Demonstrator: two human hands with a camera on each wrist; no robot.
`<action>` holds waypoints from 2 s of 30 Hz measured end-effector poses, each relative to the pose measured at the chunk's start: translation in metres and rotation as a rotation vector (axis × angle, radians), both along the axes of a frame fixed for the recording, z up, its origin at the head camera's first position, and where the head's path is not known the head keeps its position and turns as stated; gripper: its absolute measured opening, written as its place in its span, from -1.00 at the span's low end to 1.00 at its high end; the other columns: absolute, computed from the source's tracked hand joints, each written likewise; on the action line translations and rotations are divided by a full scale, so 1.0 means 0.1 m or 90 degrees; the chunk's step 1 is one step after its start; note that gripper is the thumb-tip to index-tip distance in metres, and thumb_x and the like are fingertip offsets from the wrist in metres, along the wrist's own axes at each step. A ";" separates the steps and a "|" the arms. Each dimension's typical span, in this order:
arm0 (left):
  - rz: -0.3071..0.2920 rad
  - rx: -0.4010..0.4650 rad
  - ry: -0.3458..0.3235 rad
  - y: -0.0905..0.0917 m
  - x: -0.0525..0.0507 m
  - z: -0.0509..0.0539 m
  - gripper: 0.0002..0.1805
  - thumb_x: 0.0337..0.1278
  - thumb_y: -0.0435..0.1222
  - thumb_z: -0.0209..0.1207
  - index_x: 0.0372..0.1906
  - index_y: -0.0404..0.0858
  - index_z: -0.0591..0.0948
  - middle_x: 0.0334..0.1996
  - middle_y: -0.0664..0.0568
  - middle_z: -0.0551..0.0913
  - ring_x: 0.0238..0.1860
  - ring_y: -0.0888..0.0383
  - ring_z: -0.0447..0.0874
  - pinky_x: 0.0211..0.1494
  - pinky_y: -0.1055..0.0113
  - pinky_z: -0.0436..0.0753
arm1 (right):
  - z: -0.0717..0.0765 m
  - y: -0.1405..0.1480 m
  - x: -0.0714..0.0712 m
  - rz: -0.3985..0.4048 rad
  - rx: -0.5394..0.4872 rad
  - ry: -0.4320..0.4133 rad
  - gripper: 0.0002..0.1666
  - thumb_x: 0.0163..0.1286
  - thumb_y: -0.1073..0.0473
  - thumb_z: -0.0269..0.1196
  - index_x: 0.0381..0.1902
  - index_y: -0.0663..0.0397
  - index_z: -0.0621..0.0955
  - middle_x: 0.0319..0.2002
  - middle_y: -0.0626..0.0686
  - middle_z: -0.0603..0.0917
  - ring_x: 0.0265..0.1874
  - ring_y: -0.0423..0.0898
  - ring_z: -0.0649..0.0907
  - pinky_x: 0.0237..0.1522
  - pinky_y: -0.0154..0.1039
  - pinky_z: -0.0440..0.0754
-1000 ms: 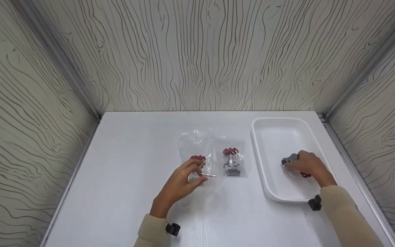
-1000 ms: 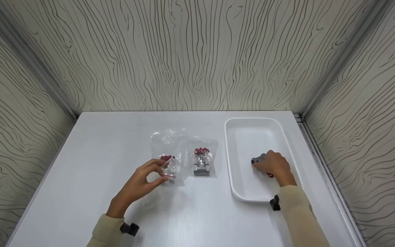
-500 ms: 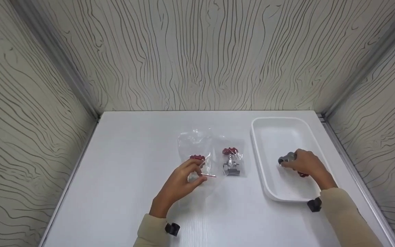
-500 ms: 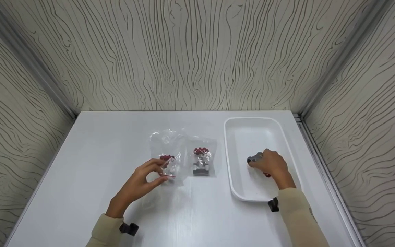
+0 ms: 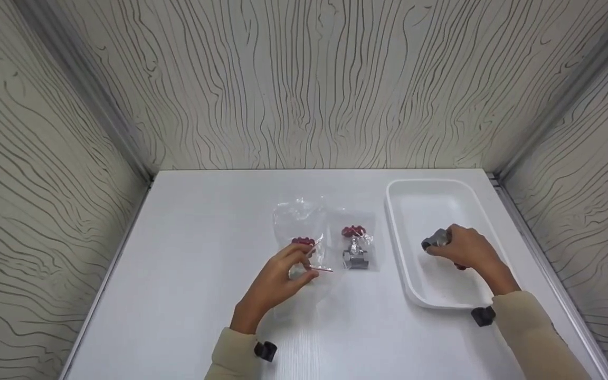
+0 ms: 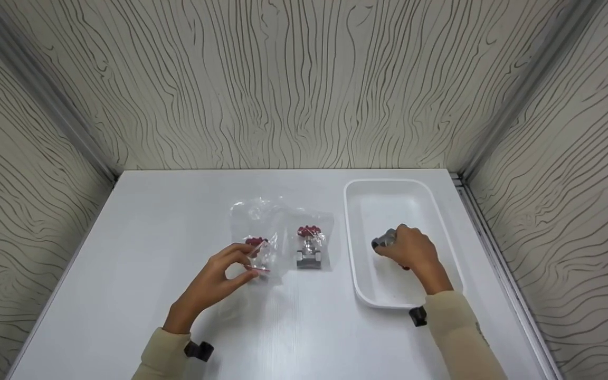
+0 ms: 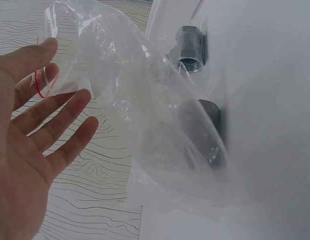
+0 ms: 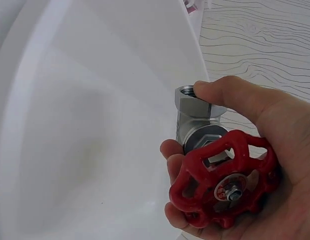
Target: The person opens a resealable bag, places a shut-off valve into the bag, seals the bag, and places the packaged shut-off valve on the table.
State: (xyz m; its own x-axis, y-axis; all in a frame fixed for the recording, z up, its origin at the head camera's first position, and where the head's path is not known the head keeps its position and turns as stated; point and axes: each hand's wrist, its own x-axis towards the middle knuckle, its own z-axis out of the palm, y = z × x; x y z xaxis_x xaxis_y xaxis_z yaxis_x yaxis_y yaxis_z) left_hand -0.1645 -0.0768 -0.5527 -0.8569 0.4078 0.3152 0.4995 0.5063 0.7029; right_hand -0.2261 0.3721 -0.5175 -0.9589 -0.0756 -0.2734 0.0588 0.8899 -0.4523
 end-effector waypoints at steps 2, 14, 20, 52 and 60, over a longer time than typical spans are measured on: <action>0.003 -0.002 -0.001 0.00 0.00 0.00 -0.83 0.38 -0.14 0.41 -0.20 -0.10 0.66 0.31 0.06 0.66 0.37 0.09 0.66 0.44 0.18 0.64 | 0.02 -0.03 0.01 0.006 0.000 0.002 -0.12 0.34 -0.21 0.45 0.16 0.49 0.47 -0.36 0.15 0.67 -0.58 -0.07 0.60 -0.53 -0.21 0.55; 0.000 -0.004 0.003 0.00 0.00 -0.01 -0.82 0.39 -0.12 0.40 -0.19 -0.11 0.66 0.31 0.03 0.66 0.37 0.09 0.66 0.42 0.19 0.66 | 0.13 -0.20 0.06 0.013 -0.009 0.011 -0.05 0.32 -0.23 0.46 0.25 0.50 0.47 -0.28 0.20 0.72 -0.57 -0.07 0.64 -0.53 -0.20 0.58; -0.003 -0.005 0.005 0.01 0.00 -0.01 -0.82 0.38 -0.13 0.41 -0.21 -0.11 0.66 0.31 0.04 0.66 0.38 0.08 0.65 0.43 0.18 0.65 | 0.19 -0.26 0.08 0.015 -0.014 0.009 -0.08 0.30 -0.23 0.47 0.24 0.46 0.50 -0.28 0.17 0.73 -0.56 -0.08 0.63 -0.53 -0.20 0.59; 0.008 -0.032 -0.015 0.07 -0.01 -0.02 -0.83 0.37 -0.11 0.42 -0.18 -0.08 0.69 0.37 0.05 0.66 0.44 0.04 0.60 0.50 0.13 0.59 | 0.38 -0.68 0.16 0.059 0.010 0.052 -0.05 0.29 -0.26 0.47 0.29 0.43 0.53 -0.19 0.22 0.79 -0.51 -0.09 0.67 -0.52 -0.22 0.58; -0.002 -0.034 -0.011 0.08 -0.01 -0.01 -0.82 0.38 -0.10 0.41 -0.18 -0.09 0.69 0.37 0.04 0.65 0.44 0.03 0.60 0.50 0.12 0.59 | 0.41 -0.83 0.18 0.092 0.004 0.083 -0.13 0.27 -0.19 0.50 0.24 0.42 0.57 -0.17 0.24 0.82 -0.41 -0.09 0.72 -0.44 -0.21 0.62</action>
